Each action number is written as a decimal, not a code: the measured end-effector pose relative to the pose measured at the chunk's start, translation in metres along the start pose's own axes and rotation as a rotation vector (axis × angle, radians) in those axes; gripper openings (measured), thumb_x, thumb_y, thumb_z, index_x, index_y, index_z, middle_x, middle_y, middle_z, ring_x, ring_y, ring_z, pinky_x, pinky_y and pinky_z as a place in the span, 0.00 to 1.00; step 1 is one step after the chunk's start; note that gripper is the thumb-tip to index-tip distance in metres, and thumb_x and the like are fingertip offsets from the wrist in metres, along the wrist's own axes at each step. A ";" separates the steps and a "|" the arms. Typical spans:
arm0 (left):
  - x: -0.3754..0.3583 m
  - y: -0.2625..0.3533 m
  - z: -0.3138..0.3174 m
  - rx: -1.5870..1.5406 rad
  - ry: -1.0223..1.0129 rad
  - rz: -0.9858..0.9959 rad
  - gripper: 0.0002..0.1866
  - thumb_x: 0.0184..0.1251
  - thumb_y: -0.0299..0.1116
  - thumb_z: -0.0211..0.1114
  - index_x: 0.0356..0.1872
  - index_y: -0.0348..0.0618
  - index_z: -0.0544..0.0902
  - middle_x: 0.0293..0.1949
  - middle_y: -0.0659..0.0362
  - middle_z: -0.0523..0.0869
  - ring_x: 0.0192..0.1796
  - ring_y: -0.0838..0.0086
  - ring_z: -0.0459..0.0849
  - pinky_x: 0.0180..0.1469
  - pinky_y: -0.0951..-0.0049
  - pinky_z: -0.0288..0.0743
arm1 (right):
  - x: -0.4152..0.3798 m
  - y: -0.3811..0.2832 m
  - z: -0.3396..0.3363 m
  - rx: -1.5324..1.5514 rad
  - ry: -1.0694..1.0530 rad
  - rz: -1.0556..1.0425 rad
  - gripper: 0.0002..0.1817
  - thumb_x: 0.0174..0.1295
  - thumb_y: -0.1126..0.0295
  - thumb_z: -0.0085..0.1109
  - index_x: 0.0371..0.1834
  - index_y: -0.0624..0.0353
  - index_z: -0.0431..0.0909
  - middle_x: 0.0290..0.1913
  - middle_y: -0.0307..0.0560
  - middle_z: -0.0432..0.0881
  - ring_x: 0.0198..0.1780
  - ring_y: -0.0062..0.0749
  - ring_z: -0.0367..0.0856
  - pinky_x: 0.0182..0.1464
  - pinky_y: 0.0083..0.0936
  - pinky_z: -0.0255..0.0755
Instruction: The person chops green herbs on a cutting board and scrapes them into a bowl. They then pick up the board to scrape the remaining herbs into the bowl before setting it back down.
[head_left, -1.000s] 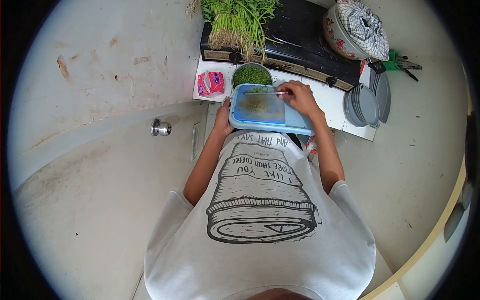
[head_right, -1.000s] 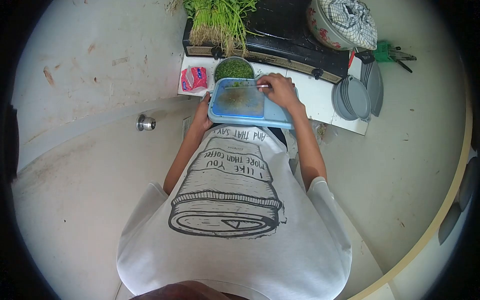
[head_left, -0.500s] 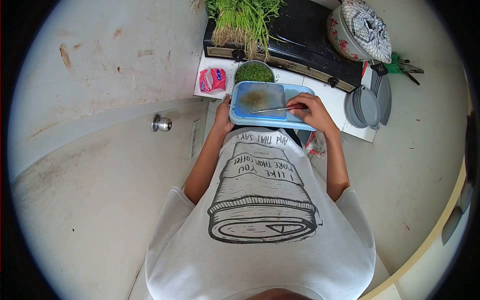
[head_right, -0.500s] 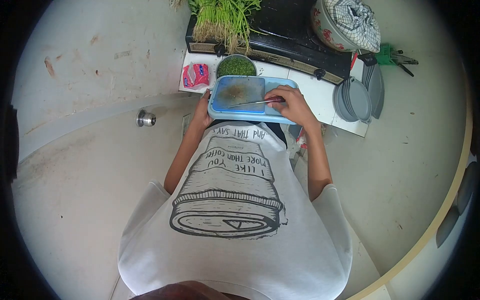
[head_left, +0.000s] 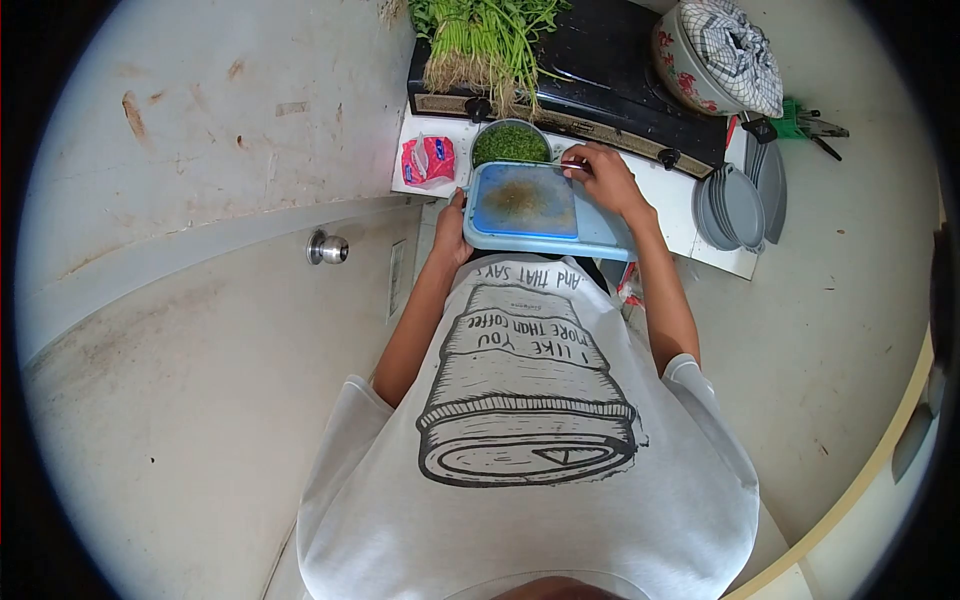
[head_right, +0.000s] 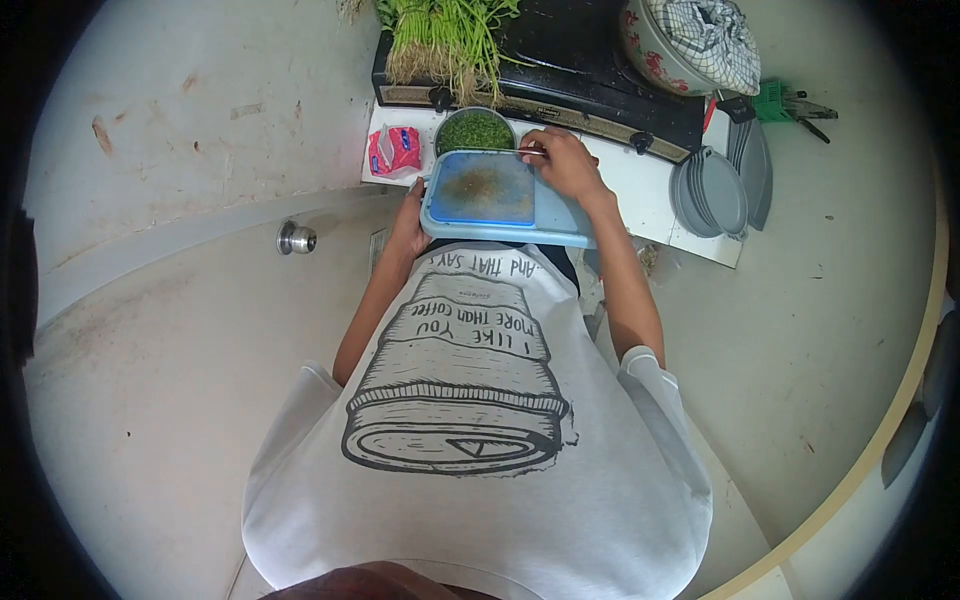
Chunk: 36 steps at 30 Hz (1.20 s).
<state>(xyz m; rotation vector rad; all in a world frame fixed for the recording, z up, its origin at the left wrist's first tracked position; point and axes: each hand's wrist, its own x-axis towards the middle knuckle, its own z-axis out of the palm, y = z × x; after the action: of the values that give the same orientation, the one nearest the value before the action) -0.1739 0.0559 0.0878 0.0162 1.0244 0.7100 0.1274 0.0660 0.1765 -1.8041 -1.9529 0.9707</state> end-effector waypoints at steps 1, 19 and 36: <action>0.000 0.000 0.000 -0.004 0.002 0.002 0.25 0.91 0.42 0.39 0.64 0.29 0.75 0.55 0.45 0.86 0.53 0.63 0.90 0.59 0.61 0.87 | -0.006 -0.009 -0.007 0.030 0.007 -0.008 0.11 0.65 0.70 0.69 0.49 0.58 0.86 0.46 0.51 0.87 0.48 0.49 0.87 0.54 0.42 0.79; 0.002 0.001 0.006 -0.008 -0.027 0.011 0.25 0.91 0.43 0.42 0.61 0.28 0.76 0.52 0.45 0.87 0.51 0.62 0.90 0.56 0.62 0.88 | -0.016 -0.038 -0.009 0.149 0.116 0.072 0.12 0.69 0.64 0.67 0.51 0.57 0.87 0.45 0.54 0.89 0.44 0.51 0.88 0.51 0.40 0.80; 0.001 0.006 0.008 0.011 -0.018 0.034 0.23 0.90 0.42 0.43 0.62 0.29 0.75 0.53 0.45 0.87 0.52 0.62 0.90 0.57 0.60 0.87 | -0.028 -0.041 -0.011 0.126 -0.046 0.029 0.13 0.69 0.66 0.67 0.52 0.60 0.88 0.49 0.54 0.89 0.50 0.51 0.88 0.54 0.39 0.80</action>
<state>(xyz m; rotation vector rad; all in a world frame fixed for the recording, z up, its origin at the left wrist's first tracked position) -0.1707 0.0630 0.0934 0.0500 1.0129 0.7337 0.1083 0.0429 0.2172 -1.7596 -1.8519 1.1282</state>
